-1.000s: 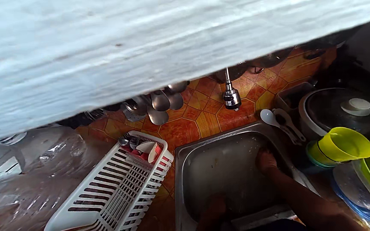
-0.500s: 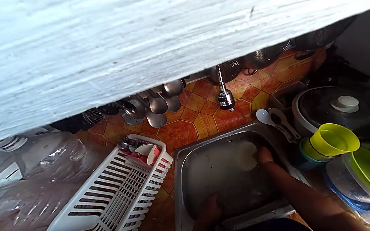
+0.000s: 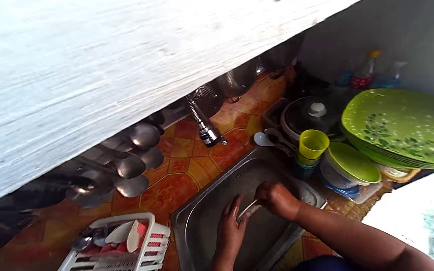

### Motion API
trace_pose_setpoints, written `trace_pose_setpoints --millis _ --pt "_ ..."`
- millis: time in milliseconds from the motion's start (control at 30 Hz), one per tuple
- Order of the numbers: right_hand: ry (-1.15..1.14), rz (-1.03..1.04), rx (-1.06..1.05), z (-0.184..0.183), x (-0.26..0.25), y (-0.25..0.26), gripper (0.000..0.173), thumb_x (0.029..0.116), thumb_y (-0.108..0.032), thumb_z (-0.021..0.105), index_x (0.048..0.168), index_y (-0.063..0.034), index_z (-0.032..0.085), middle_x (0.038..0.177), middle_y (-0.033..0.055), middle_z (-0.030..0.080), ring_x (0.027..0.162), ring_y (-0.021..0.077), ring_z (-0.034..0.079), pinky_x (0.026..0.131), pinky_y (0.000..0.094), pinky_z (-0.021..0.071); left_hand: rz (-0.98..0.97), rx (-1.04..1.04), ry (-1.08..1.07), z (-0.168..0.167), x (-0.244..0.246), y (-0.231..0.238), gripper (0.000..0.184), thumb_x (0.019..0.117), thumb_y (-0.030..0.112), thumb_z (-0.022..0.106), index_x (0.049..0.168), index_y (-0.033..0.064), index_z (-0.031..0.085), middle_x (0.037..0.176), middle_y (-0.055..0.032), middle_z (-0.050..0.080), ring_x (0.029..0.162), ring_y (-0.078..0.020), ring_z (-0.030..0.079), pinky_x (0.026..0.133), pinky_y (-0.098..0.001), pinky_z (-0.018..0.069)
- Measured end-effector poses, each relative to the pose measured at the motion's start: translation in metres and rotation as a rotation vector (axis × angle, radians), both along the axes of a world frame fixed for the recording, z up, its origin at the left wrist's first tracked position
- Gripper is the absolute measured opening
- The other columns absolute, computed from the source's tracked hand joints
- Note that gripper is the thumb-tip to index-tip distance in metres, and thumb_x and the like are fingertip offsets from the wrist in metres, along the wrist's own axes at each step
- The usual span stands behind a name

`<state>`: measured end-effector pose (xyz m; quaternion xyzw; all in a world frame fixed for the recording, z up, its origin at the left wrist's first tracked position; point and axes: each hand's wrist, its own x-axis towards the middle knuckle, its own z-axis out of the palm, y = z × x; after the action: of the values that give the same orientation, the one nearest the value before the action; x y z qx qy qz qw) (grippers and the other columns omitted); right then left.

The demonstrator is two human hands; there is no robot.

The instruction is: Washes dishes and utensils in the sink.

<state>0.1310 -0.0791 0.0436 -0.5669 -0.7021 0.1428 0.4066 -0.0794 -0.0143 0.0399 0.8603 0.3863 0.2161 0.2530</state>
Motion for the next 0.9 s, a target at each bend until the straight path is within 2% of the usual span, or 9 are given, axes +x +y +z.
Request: trace_pose_setpoints --millis 67,133,167,267,367,467,567,733,900 --pt "0.018 -0.022 0.026 -0.004 -0.001 -0.012 0.012 0.0940 -0.015 0.071 0.098 -0.0046 0.077 0.103 0.0130 0.076 0.103 0.0278 0.072 0.092 0.0434 0.0583 -0.061 0.121 0.032 0.002 0.010 -0.008 0.025 0.0950 0.009 0.065 0.117 0.0036 0.075 0.115 -0.0163 0.074 0.107 -0.0340 0.072 0.093 -0.0563 0.0564" --pt "-0.077 -0.131 0.082 0.001 0.008 -0.031 0.024 0.0931 -0.018 0.073 0.115 -0.0092 0.075 0.112 0.0110 0.074 0.108 0.0292 0.069 0.095 0.0451 0.0568 -0.070 0.166 0.053 0.000 0.012 -0.014 0.024 0.0972 0.006 0.060 0.115 0.0020 0.075 0.108 -0.0169 0.075 0.099 -0.0344 0.074 0.088 -0.0563 0.0586" --pt "-0.167 -0.232 0.165 0.004 0.016 -0.044 0.026 0.0919 -0.021 0.074 0.116 -0.0117 0.074 0.113 0.0093 0.074 0.107 0.0291 0.069 0.093 0.0459 0.0568 -0.043 0.184 0.051 -0.001 0.011 -0.015 0.024 0.0966 0.006 0.059 0.114 -0.0008 0.075 0.105 -0.0192 0.075 0.097 -0.0361 0.074 0.086 -0.0565 0.0588" --pt "-0.325 -0.607 0.309 0.019 0.053 -0.094 0.025 0.0960 -0.027 0.068 0.115 -0.0132 0.075 0.115 0.0108 0.073 0.110 0.0340 0.067 0.092 0.0537 0.0546 0.138 0.008 0.006 0.001 0.008 -0.019 0.028 0.1022 0.014 0.058 0.114 -0.0084 0.071 0.104 -0.0254 0.073 0.100 -0.0389 0.072 0.094 -0.0588 0.0545" --pt "-0.340 -0.869 0.190 0.029 0.093 -0.142 0.036 0.0923 -0.030 0.072 0.118 -0.0051 0.073 0.120 0.0202 0.071 0.116 0.0460 0.064 0.095 0.0653 0.0498 0.280 -0.298 -0.102 0.005 0.017 -0.020 0.030 0.1038 0.017 0.058 0.115 -0.0076 0.069 0.102 -0.0220 0.073 0.099 -0.0290 0.073 0.095 -0.0504 0.0559" --pt "-0.263 -0.877 0.034 0.018 0.122 -0.167 0.022 0.0929 -0.022 0.072 0.104 -0.0036 0.077 0.109 0.0173 0.074 0.109 0.0457 0.065 0.093 0.0668 0.0474 0.330 -0.634 -0.321 0.019 0.042 -0.034 0.027 0.1049 0.013 0.056 0.120 -0.0080 0.064 0.108 -0.0194 0.071 0.098 -0.0193 0.072 0.091 -0.0374 0.0584" --pt "-0.250 -0.847 0.047 0.010 0.131 -0.173 0.014 0.0951 -0.013 0.066 0.094 -0.0049 0.077 0.099 0.0136 0.076 0.101 0.0409 0.069 0.089 0.0631 0.0502 0.291 -0.849 -0.446 0.038 0.072 -0.051 0.027 0.1065 0.011 0.052 0.124 -0.0080 0.061 0.109 -0.0197 0.071 0.096 -0.0210 0.073 0.086 -0.0373 0.0609" --pt "-0.284 -0.899 0.246 0.004 0.131 -0.178 0.020 0.0975 -0.016 0.060 0.093 -0.0053 0.076 0.095 0.0115 0.076 0.090 0.0323 0.071 0.087 0.0535 0.0526 0.249 -1.102 -0.495 0.061 0.107 -0.067 0.031 0.1087 0.014 0.049 0.133 -0.0043 0.054 0.114 -0.0213 0.070 0.098 -0.0270 0.073 0.084 -0.0415 0.0617" --pt "-0.286 -0.803 0.353 0.018 0.123 -0.205 0.024 0.1006 -0.020 0.057 0.095 -0.0074 0.077 0.094 0.0081 0.076 0.090 0.0250 0.071 0.091 0.0440 0.0535 0.189 -1.139 -0.459 0.072 0.126 -0.074 0.033 0.1089 0.014 0.048 0.138 -0.0018 0.051 0.116 -0.0216 0.069 0.098 -0.0282 0.073 0.082 -0.0417 0.0623"
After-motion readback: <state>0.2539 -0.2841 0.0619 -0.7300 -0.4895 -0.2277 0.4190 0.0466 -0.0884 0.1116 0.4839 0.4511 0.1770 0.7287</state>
